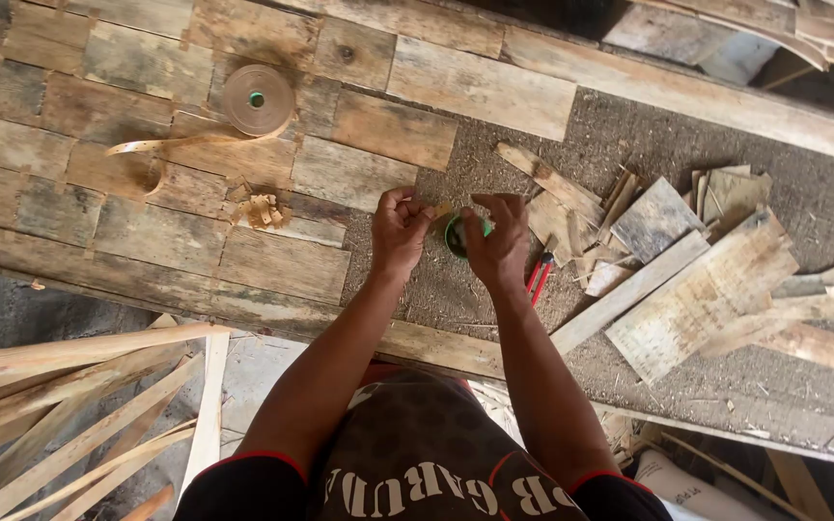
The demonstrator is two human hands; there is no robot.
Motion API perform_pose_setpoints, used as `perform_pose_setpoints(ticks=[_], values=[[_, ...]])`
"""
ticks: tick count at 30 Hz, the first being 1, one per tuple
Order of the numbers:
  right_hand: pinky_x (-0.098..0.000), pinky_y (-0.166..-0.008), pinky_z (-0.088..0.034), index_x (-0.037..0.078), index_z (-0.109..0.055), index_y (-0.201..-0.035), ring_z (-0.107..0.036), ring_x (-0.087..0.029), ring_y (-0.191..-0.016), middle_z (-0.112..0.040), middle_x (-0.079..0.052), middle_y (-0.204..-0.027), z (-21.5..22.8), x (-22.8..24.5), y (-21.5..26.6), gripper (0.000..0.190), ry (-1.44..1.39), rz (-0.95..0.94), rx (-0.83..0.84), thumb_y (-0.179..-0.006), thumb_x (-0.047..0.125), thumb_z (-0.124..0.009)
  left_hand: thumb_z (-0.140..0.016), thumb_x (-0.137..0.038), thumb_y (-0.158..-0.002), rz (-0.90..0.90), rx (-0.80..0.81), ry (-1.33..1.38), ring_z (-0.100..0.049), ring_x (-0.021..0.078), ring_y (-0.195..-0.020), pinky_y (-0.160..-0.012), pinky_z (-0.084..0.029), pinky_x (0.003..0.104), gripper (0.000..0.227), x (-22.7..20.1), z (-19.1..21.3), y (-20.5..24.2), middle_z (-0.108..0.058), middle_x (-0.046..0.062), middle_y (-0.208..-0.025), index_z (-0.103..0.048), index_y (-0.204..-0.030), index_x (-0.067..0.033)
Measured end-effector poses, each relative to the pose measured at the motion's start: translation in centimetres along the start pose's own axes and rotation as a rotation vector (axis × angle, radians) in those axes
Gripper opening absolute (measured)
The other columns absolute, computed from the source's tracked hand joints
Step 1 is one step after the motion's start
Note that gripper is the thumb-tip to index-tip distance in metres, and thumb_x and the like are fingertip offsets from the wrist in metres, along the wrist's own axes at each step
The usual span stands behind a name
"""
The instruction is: The recorder applies adhesive tape to small strips of wood to assemble a decorative panel.
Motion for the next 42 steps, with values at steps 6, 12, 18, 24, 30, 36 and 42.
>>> perform_pose_setpoints(ticks=[6, 12, 18, 24, 30, 36, 42], values=[[-0.0309, -0.068, -0.057, 0.002, -0.076, -0.101, -0.068, -0.014, -0.079, -0.072, -0.01, -0.094, -7.7, -2.9, -3.7, 0.018, -0.261, -0.24, 0.312, -0.095, 0.02, -0.076, -0.07, 0.005, -0.092, -0.036, -0.047, 0.065, -0.068, 0.0141, -0.09, -0.08, -0.058, 0.026, 0.045, -2.6, -0.4, -2.7, -0.07, 0.01, -0.097, -0.047, -0.131, 0.0045], [-0.0259, -0.067, -0.056, 0.001, -0.072, -0.1, -0.068, -0.01, -0.078, -0.075, -0.006, -0.087, -10.6, -1.7, -7.8, 0.018, -0.311, -0.245, 0.325, -0.095, 0.018, -0.076, -0.069, 0.005, -0.094, -0.14, -0.156, 0.008, -0.063, 0.0097, -0.087, -0.078, -0.055, 0.022, 0.04, -3.7, 1.7, -6.7, -0.066, 0.007, -0.098, -0.051, -0.13, 0.0039], [-0.026, -0.061, -0.05, 0.001, -0.073, -0.1, -0.062, -0.009, -0.071, -0.073, -0.006, -0.081, -14.8, -2.6, -11.8, 0.016, -0.277, -0.325, 0.43, -0.098, 0.017, -0.073, -0.072, 0.002, -0.093, -0.152, -0.203, -0.094, -0.06, 0.0079, -0.081, -0.068, -0.05, 0.02, 0.038, -4.3, 3.0, -11.4, -0.066, 0.005, -0.096, -0.054, -0.127, 0.0022], [-0.0265, -0.062, -0.054, 0.002, -0.074, -0.1, -0.066, -0.01, -0.071, -0.075, -0.007, -0.082, -17.8, -4.8, -17.1, 0.014, -0.161, -0.231, 0.402, -0.097, 0.015, -0.072, -0.075, -0.013, -0.093, -0.07, -0.251, -0.54, -0.064, 0.0187, -0.079, -0.067, -0.054, 0.031, 0.037, -9.5, 2.3, -14.5, -0.069, 0.009, -0.101, -0.057, -0.124, -0.003], [-0.0312, -0.071, -0.06, 0.001, -0.074, -0.097, -0.076, -0.018, -0.083, -0.077, -0.011, -0.089, -19.3, -6.8, -23.4, 0.012, -0.118, -0.123, 0.293, -0.097, 0.012, -0.073, -0.07, -0.013, -0.094, -0.498, 0.12, -1.381, -0.053, 0.0397, -0.135, -0.11, -0.048, 0.052, 0.039, -8.0, -0.3, -19.7, -0.057, 0.02, -0.139, -0.063, -0.131, -0.0019], [-0.0353, -0.078, -0.061, 0.003, -0.072, -0.095, -0.076, -0.023, -0.09, -0.075, -0.012, -0.097, -23.6, -8.6, -27.7, 0.011, -0.019, -0.06, 0.331, -0.094, 0.014, -0.076, -0.072, -0.036, -0.094, -0.555, 0.235, -1.61, -0.033, 0.0432, -0.149, -0.124, -0.031, 0.052, 0.062, -4.2, -1.2, -24.3, -0.041, 0.021, -0.158, -0.056, -0.141, 0.0017], [-0.0431, -0.081, -0.059, 0.008, -0.075, -0.095, -0.074, -0.027, -0.094, -0.074, -0.012, -0.103, -27.9, -9.7, -29.6, 0.009, 0.095, -0.064, 0.48, -0.094, 0.017, -0.076, -0.068, -0.043, -0.098, -0.533, 0.29, -1.705, -0.037, 0.0414, -0.146, -0.122, -0.032, 0.053, 0.066, -3.0, -1.3, -25.8, -0.041, 0.018, -0.156, -0.055, -0.142, 0.0032]])
Point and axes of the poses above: each hand's wrist, its own y-axis away from the middle knuckle, its own z-axis out of the back of the hand, x = y × z, the point moved 10 cm from there along -y, towards the middle knuckle
